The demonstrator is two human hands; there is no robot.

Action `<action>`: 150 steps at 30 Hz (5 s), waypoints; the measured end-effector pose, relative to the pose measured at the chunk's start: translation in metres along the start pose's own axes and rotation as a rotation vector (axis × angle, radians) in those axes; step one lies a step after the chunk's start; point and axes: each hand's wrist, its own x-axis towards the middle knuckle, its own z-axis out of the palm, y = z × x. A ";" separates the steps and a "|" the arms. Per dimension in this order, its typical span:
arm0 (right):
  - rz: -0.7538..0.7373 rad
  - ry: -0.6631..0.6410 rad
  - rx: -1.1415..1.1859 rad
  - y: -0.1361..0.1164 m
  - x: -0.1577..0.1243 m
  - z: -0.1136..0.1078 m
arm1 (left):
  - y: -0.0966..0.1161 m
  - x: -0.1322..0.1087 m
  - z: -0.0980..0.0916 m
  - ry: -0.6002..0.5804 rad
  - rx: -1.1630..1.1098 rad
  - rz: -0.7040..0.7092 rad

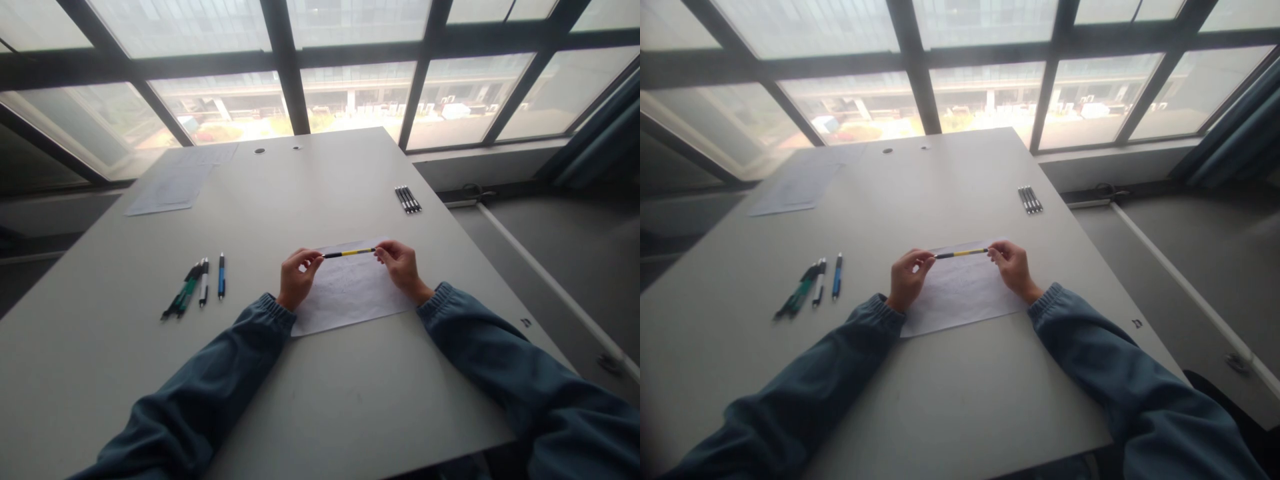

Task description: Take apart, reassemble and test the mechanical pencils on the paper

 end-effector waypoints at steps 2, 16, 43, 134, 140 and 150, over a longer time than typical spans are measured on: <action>0.001 -0.001 0.002 -0.001 0.000 0.000 | 0.000 0.000 0.000 -0.004 0.000 -0.001; -0.015 -0.017 -0.007 -0.002 -0.001 0.000 | 0.000 -0.001 -0.001 -0.011 -0.005 -0.012; -0.037 -0.044 -0.023 -0.004 -0.001 -0.001 | -0.002 -0.001 -0.001 -0.022 -0.033 -0.020; -0.046 -0.079 -0.112 -0.009 -0.003 -0.002 | -0.003 -0.001 -0.001 -0.086 -0.029 -0.038; -0.045 -0.070 -0.109 -0.008 -0.003 -0.003 | 0.004 -0.001 -0.002 -0.101 0.014 0.011; -0.048 -0.068 -0.109 -0.006 -0.003 -0.002 | 0.006 -0.001 -0.002 -0.102 0.021 0.029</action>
